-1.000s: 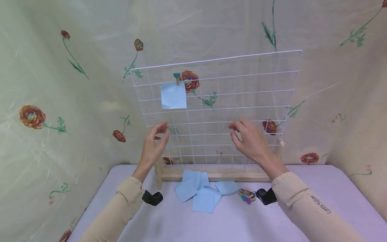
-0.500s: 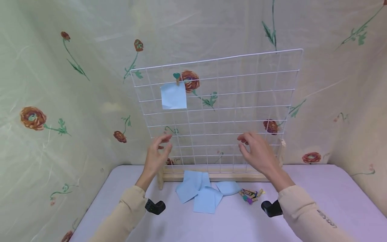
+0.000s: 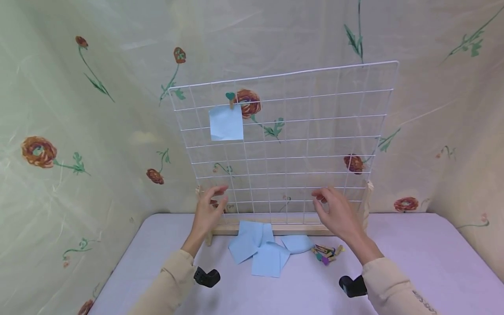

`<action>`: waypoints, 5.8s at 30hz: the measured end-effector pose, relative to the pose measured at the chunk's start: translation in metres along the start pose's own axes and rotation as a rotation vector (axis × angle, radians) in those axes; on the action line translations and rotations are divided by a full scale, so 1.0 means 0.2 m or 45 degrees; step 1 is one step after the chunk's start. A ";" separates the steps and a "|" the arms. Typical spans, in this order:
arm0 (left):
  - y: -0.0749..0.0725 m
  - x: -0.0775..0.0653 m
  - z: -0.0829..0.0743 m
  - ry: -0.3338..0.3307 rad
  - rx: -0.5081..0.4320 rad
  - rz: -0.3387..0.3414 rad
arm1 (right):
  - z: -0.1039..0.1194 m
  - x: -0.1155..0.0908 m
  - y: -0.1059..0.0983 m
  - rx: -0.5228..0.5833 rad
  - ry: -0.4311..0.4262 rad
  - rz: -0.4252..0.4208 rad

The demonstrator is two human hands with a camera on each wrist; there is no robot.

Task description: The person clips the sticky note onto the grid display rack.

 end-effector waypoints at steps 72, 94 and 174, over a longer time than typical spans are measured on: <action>0.27 -0.57 0.35 -0.319 0.385 0.035 | -0.24 -0.67 0.35 0.308 0.989 -0.179; 0.28 -0.58 0.32 -0.309 0.574 0.020 | -0.24 -0.66 0.32 0.442 0.964 -0.363; 0.24 -0.58 0.34 -0.530 -0.062 -0.136 | -0.21 -0.69 0.33 0.176 0.498 -0.044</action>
Point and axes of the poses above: each hand's wrist, its own x-axis towards the middle knuckle, its own y-axis out of the palm, z = x × y, the point moved 2 cm from there along x, towards the middle knuckle, and after that the axes turned 3 degrees about y, right-handed, at the moved point
